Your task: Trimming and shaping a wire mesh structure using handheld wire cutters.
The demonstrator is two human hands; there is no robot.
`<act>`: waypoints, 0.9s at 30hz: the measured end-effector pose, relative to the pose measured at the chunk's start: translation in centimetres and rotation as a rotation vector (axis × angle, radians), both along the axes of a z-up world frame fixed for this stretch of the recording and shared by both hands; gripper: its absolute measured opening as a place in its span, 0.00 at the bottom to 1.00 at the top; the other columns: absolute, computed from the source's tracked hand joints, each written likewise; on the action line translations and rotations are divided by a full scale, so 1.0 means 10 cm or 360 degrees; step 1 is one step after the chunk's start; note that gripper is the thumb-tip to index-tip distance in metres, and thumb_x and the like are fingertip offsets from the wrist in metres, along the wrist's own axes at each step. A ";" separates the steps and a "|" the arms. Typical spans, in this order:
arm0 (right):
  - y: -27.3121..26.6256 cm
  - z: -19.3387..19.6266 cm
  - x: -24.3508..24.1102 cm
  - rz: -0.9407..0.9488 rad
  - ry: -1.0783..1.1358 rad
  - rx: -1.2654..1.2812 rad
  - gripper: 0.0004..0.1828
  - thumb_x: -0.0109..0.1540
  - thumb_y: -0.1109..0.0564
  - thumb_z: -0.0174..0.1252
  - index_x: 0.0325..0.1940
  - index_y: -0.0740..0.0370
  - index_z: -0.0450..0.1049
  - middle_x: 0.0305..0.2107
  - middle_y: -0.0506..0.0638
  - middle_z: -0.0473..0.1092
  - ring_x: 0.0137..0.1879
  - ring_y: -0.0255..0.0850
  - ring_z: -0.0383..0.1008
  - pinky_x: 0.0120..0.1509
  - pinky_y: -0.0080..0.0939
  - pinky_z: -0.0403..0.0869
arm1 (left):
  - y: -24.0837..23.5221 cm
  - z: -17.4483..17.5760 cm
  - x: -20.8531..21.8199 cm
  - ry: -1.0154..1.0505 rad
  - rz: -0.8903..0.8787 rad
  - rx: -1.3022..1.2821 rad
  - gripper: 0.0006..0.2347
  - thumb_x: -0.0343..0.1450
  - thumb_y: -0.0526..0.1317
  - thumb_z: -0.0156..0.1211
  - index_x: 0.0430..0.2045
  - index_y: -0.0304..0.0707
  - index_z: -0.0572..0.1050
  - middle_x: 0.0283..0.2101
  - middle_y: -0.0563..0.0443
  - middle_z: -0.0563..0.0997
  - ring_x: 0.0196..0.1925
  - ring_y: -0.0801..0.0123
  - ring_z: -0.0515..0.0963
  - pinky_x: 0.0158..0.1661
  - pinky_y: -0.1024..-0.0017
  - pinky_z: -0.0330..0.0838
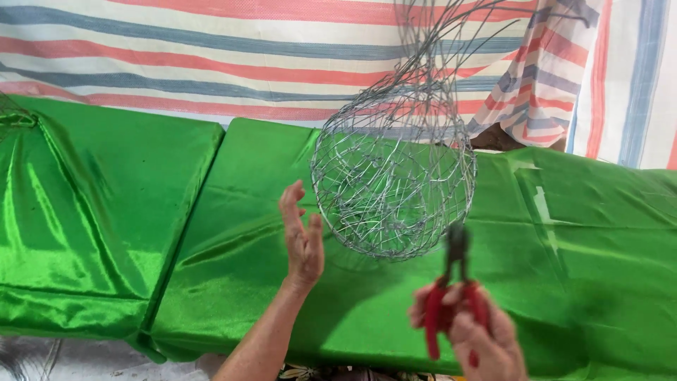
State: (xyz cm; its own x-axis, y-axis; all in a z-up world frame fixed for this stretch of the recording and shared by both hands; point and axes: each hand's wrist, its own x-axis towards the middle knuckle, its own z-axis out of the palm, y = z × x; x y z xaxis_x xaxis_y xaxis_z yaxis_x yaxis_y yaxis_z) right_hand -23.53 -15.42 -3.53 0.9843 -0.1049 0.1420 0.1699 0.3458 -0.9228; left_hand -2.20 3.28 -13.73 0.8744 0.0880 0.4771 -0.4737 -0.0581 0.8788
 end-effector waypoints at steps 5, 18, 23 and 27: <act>-0.62 0.09 0.41 -0.0536 0.0034 -0.0023 0.10 0.72 0.59 0.43 0.51 0.59 0.70 0.56 0.64 0.74 0.65 0.57 0.75 0.68 0.63 0.74 | 0.01 0.30 0.10 0.0450 -0.0081 -0.0352 0.32 0.73 0.63 0.42 0.67 0.43 0.58 0.67 0.44 0.66 0.67 0.58 0.68 0.68 0.54 0.65; -0.82 0.63 0.45 -0.0147 0.0381 -0.0529 0.13 0.64 0.58 0.52 0.48 0.69 0.75 0.53 0.70 0.81 0.54 0.59 0.88 0.58 0.56 0.86 | -0.27 1.22 -0.04 -0.0728 0.0187 0.0580 0.13 0.73 0.49 0.59 0.46 0.46 0.77 0.71 0.35 0.61 0.74 0.48 0.64 0.76 0.34 0.54; -1.04 0.60 0.48 -0.0217 0.0404 -0.1407 0.20 0.63 0.56 0.54 0.58 0.60 0.75 0.51 0.54 0.83 0.51 0.41 0.87 0.57 0.41 0.83 | -0.44 1.35 0.03 -0.0838 0.0274 0.0705 0.12 0.74 0.49 0.59 0.48 0.47 0.76 0.70 0.36 0.61 0.74 0.48 0.63 0.74 0.38 0.58; -1.04 0.61 0.49 -0.0279 0.0441 -0.2066 0.23 0.63 0.50 0.54 0.62 0.52 0.71 0.47 0.45 0.82 0.42 0.34 0.86 0.48 0.38 0.85 | -0.49 1.63 0.13 -0.0935 0.0224 0.0789 0.13 0.76 0.49 0.58 0.50 0.48 0.75 0.69 0.38 0.62 0.75 0.46 0.62 0.73 0.41 0.61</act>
